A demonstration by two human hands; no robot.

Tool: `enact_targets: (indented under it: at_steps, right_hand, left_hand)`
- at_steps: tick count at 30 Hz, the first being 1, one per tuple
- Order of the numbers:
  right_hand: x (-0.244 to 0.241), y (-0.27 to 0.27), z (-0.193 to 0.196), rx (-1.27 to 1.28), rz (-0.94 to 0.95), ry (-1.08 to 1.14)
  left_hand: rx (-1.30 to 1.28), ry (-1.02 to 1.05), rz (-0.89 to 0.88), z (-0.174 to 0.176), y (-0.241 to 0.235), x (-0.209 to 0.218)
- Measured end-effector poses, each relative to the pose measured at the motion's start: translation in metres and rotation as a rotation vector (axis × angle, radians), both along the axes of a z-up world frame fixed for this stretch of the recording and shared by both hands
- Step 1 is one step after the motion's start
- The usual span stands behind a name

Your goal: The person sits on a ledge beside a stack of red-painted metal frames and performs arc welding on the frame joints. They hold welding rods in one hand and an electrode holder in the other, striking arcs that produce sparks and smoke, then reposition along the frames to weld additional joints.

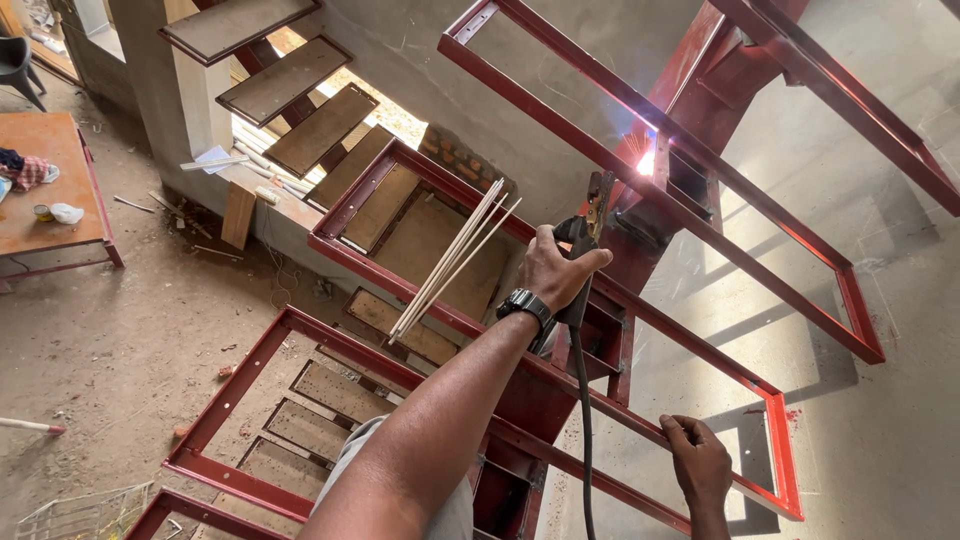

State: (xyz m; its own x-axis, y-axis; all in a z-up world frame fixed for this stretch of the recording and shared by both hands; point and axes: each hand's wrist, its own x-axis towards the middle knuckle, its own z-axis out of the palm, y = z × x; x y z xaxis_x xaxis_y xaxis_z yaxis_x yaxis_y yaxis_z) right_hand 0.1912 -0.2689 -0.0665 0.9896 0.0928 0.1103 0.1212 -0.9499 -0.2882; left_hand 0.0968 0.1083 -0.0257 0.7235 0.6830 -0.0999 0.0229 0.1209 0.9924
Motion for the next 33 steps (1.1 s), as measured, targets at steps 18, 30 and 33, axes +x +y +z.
enact_targets:
  at_steps: [18,30,33]
  right_hand:
    - [0.003,-0.003,-0.001,0.009,-0.002,0.008]
    - [0.0,0.0,0.003,0.026,-0.002,0.002]
    - [-0.001,0.001,0.003,0.029,-0.002,0.0]
  left_hand:
    - [0.019,0.0,-0.004,0.002,0.0,0.005]
    - [0.028,-0.002,-0.007,0.002,0.0,0.006]
    - [0.049,-0.004,0.01,0.002,0.0,0.006]
